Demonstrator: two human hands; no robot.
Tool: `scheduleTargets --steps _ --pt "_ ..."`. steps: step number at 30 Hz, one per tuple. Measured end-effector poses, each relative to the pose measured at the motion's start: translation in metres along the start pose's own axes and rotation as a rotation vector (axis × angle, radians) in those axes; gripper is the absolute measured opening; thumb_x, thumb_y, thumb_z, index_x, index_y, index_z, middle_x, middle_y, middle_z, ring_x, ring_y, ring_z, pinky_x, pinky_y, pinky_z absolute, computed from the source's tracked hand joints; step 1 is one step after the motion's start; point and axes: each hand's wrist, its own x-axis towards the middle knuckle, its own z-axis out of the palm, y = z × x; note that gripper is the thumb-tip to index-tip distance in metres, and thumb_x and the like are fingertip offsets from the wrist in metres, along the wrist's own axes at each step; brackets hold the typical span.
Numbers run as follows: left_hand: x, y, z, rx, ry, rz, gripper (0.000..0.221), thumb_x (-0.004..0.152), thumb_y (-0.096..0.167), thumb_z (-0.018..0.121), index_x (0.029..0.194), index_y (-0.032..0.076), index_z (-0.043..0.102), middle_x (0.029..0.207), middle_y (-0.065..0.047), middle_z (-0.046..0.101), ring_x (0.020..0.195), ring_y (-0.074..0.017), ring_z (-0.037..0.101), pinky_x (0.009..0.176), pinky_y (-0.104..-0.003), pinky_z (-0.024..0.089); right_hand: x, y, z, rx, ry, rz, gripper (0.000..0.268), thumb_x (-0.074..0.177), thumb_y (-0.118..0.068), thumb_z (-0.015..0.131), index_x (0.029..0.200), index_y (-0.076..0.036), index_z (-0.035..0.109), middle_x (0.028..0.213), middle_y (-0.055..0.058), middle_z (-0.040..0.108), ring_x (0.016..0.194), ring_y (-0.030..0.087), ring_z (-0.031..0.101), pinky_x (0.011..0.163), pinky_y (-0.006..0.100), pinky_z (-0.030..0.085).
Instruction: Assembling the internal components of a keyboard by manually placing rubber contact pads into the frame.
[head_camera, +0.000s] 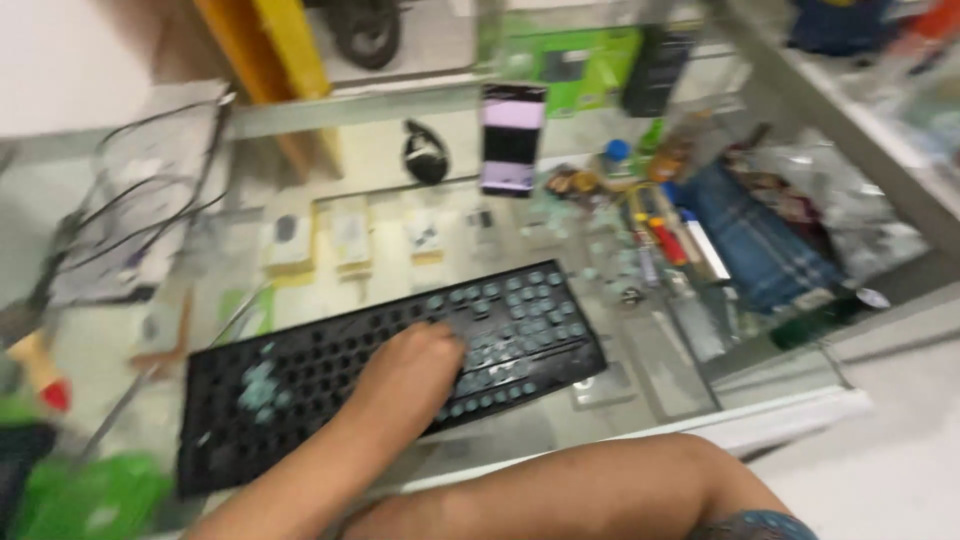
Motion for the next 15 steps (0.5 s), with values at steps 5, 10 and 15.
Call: scheduleTargets --steps 5,10,15 --pt "-0.014 0.002 0.006 0.005 0.115 -0.003 0.018 0.079 -0.007 0.06 0.077 0.007 0.071 0.082 -0.014 0.067 0.083 -0.0391 0.068 0.071 -0.053 0.057 -0.182 -0.12 -0.186 -0.392 0.102 -0.619 0.018 0.087 -0.019 0.062 0.093 -0.008 0.074 0.078 0.014 0.077 0.076 0.042 0.073 0.068 0.059 0.052" --pt "-0.043 -0.022 -0.052 -0.138 0.234 -0.143 0.022 0.097 0.012 0.053 0.085 0.002 0.068 0.082 -0.02 0.072 0.074 -0.0437 0.068 0.071 -0.059 0.052 -0.183 -0.12 -0.188 -0.309 0.255 -0.745 0.029 0.1 -0.027 0.055 0.083 -0.007 0.068 0.077 0.012 0.072 0.068 0.04 0.067 0.059 0.056 0.048" --pt "-0.1 -0.107 -0.073 0.002 0.242 -0.549 0.019 0.09 0.01 0.063 0.099 0.012 0.08 0.099 -0.011 0.079 0.089 -0.0387 0.072 0.076 -0.056 0.055 -0.183 -0.118 -0.189 -0.293 0.288 -0.736 0.026 0.095 -0.029 0.058 0.08 -0.009 0.066 0.079 0.008 0.073 0.073 0.037 0.068 0.062 0.051 0.05"
